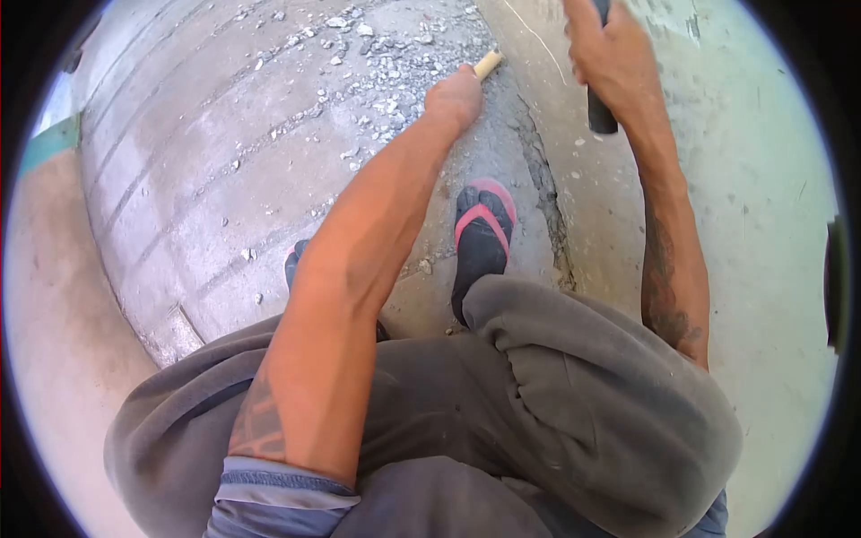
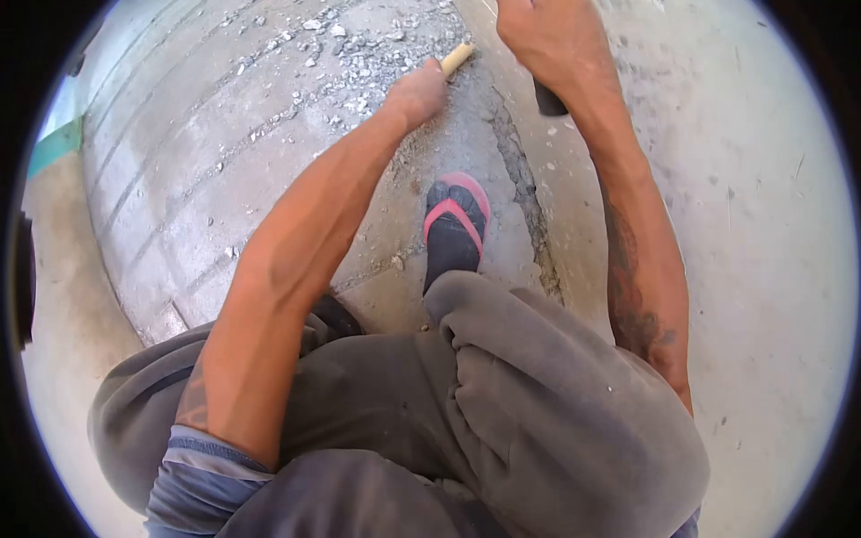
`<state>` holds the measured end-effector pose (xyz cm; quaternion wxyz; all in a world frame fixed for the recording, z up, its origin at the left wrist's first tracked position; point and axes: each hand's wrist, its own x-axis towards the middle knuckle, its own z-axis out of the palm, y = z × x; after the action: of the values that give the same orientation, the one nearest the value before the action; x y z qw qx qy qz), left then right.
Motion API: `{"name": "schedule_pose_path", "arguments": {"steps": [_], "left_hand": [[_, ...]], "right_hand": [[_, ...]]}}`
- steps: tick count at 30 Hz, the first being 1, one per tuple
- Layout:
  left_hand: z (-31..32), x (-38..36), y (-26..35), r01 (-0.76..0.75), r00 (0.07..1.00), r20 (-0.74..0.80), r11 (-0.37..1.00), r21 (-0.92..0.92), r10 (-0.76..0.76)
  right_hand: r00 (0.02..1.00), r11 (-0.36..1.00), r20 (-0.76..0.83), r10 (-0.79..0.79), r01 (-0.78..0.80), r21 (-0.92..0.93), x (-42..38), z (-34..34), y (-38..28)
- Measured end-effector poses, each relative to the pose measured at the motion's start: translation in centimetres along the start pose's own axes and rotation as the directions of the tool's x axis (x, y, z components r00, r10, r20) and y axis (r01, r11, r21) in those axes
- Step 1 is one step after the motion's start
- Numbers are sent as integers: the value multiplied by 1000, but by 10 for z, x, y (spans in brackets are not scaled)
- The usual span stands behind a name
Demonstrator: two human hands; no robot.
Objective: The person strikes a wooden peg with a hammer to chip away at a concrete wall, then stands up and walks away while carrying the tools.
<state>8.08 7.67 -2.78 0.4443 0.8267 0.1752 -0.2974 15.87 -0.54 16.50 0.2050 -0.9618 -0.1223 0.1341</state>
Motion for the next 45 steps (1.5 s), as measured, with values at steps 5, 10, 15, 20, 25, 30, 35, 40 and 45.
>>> {"name": "schedule_pose_path", "arguments": {"steps": [5,10,15,20,25,30,35,40,45], "left_hand": [[0,5,-4,-7,1000,-11,999,-34,6],[19,-15,-2,-9,998,-58,1000,-17,8],[17,-17,15,-166,970,-149,972,169,192],[-53,32,20,-332,923,296,898,289,246],[-63,47,9,-257,891,423,951,170,165],[39,-9,15,-53,988,-149,998,-23,49],[26,5,0,-137,986,-95,991,-5,136],[-122,52,-25,-342,870,-441,913,-221,219],[-68,34,0,-420,862,-343,905,-67,374]], "right_hand": [[956,939,266,127,-30,-342,-21,58,93],[821,909,392,416,-393,-140,-47,44,82],[840,884,308,446,-468,-4,-89,31,74],[837,866,363,409,-481,133,-92,26,76],[853,872,311,420,-474,123,-92,16,75],[853,853,307,423,-489,182,-93,13,79],[841,861,324,434,-493,125,-96,11,84],[848,862,332,413,-482,159,-95,13,79],[858,870,316,405,-468,156,-78,16,77]]}}
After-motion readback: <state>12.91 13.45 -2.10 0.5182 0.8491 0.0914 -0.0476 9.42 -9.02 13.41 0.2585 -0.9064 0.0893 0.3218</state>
